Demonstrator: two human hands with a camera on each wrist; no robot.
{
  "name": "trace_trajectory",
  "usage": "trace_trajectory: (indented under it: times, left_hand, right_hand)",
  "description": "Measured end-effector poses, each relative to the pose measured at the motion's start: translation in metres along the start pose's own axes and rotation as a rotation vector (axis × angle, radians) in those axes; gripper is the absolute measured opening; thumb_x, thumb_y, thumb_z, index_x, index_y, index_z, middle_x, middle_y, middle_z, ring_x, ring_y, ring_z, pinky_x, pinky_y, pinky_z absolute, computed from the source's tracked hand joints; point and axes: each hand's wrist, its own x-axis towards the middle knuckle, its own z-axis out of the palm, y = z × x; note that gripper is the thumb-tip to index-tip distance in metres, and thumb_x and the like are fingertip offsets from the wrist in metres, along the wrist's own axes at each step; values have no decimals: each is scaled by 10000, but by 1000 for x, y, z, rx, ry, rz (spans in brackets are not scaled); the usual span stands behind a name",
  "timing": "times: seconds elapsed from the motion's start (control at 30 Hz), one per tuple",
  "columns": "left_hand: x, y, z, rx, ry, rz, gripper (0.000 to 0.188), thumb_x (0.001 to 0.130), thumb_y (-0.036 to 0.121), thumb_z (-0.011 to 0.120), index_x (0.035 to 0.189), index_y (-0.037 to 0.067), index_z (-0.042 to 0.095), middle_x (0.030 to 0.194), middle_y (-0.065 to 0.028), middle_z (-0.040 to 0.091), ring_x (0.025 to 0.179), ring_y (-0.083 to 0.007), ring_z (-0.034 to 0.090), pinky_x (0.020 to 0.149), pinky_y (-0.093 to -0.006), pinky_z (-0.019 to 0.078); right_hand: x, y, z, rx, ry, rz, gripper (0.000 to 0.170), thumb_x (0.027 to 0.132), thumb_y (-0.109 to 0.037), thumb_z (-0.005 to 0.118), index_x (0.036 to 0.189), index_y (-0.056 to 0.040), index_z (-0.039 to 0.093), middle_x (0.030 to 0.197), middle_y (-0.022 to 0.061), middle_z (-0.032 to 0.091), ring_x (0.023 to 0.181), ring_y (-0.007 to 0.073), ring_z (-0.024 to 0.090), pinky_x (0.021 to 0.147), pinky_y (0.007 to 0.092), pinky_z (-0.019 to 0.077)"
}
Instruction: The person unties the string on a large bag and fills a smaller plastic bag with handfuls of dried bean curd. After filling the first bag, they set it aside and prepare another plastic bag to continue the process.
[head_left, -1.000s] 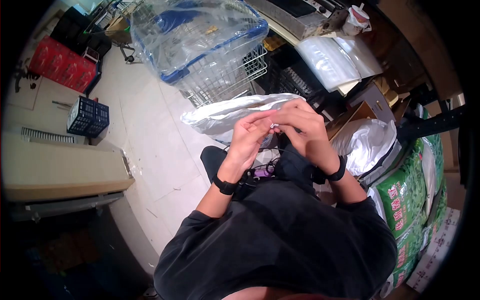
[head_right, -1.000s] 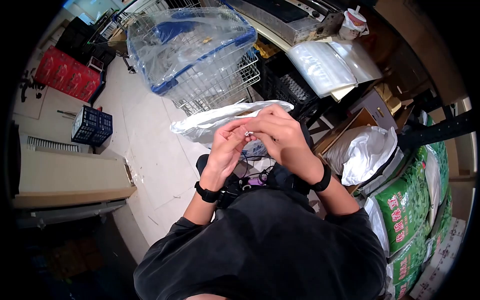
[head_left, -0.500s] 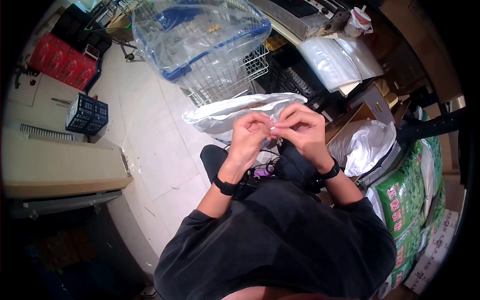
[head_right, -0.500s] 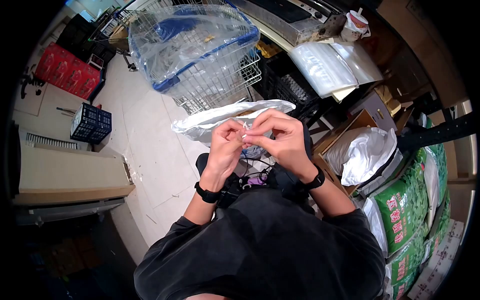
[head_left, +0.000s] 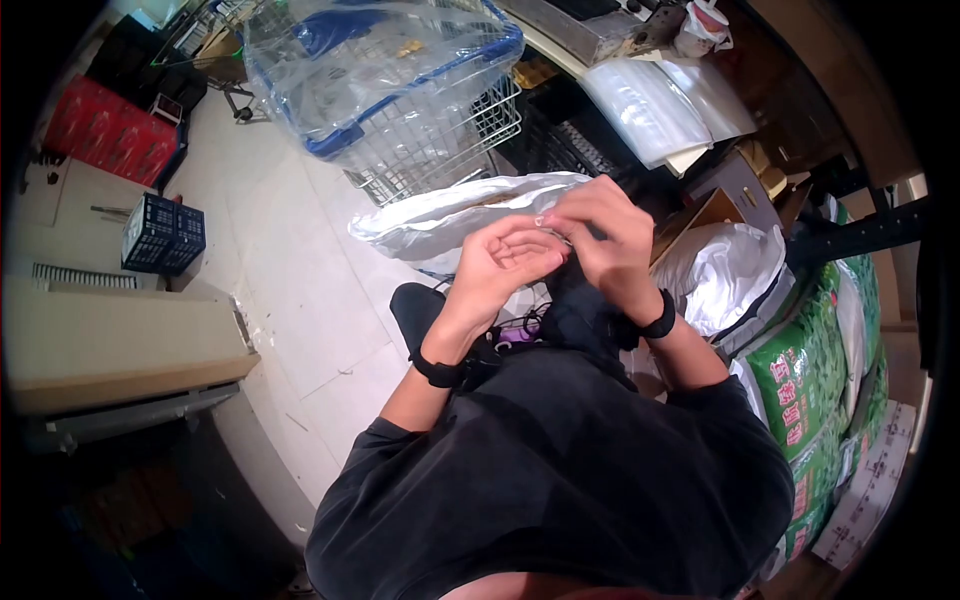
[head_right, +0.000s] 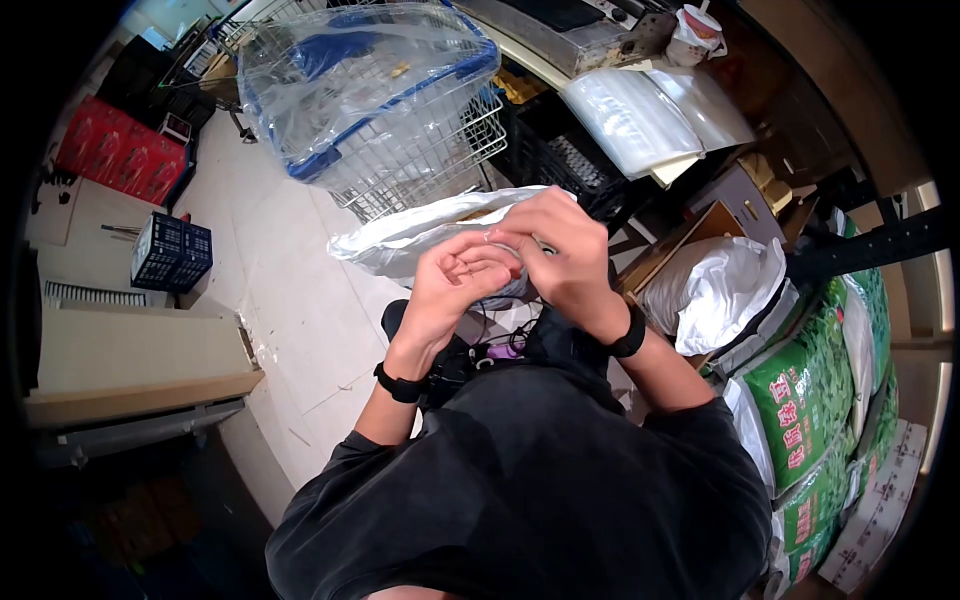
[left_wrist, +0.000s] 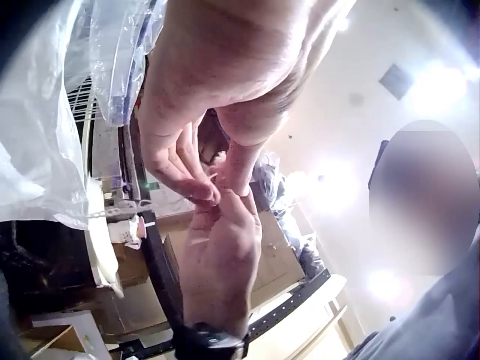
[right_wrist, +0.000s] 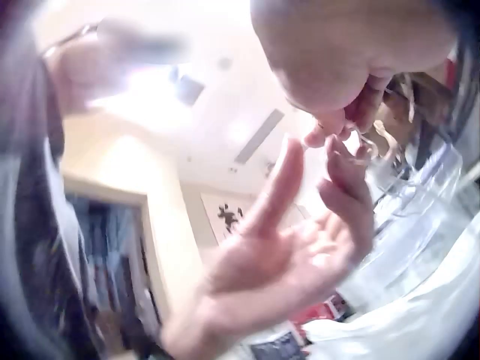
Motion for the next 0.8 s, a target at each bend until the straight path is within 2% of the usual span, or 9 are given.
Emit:
trace_trajectory:
  times: [0.03,0.13,0.2,0.33,0.4,0.5,0.7,0.77,0.8]
  left_hand:
    - [1,-3,-4,10,-42,11,254,967,3,736,1204,-77,693,1079,-123,757,981,-166,735,884,-275,585]
    - [1,-2,-8,111,-41,-40,167,989,18,716,1135,-59,694,1047,-124,736,971,-162,712,876,-292,567]
    - [6,-10,-10,-131,64,187,173,1010,48,705,1147,-58,701,1041,-114,737,976,-153,707,862,-279,557]
    - [1,4,0,-54,116,180,251,1031,69,683,1239,-72,695,1136,-143,747,1033,-177,718,944,-306,564]
    - [-1,6,2,-56,75,186,285,1018,50,694,1272,-79,685,1189,-165,742,1084,-195,722,998,-318,556]
    - [-1,13,12,-6,10,226,330,960,-46,726,1284,-87,679,1179,-186,747,1085,-226,739,1004,-324,578]
    - [-1,12,16,90,206,238,315,925,-74,751,1234,-103,704,1128,-190,757,1031,-239,756,967,-324,599]
    - [-3,10,11,200,178,281,288,945,-55,737,1231,-77,710,1165,-194,754,1020,-219,752,959,-312,588]
    - [-3,10,9,200,176,281,288,945,-55,737,1231,-77,710,1165,-194,754,1020,-219,752,959,-312,588]
  right_hand:
    - [1,-2,-1,92,15,142,124,827,49,770,940,0,784,874,125,739,812,266,690,770,340,539]
    - [-1,-10,1,165,-8,263,151,838,62,761,965,-9,801,904,114,757,846,252,716,780,333,551]
    - [-3,-16,1,122,-16,221,162,837,58,770,977,-13,808,904,110,767,831,237,737,754,319,563]
    - [-6,-19,-1,86,18,136,158,825,35,807,979,1,805,865,108,769,756,199,738,695,296,570]
    - [-4,-17,-5,166,39,264,146,834,46,796,973,3,807,862,113,771,768,198,740,702,293,574]
    - [2,-17,-2,162,40,228,186,853,73,757,1025,13,796,933,136,778,816,218,753,733,314,590]
    - [1,-15,-7,40,-30,98,197,846,100,730,1023,27,782,1070,175,753,964,277,750,825,343,592]
    - [3,-11,-14,55,-115,124,302,879,56,748,1176,1,741,1264,154,700,1134,254,696,918,344,565]
    - [4,-11,-12,53,-114,124,302,879,56,748,1176,1,741,1264,154,700,1134,254,696,918,344,565]
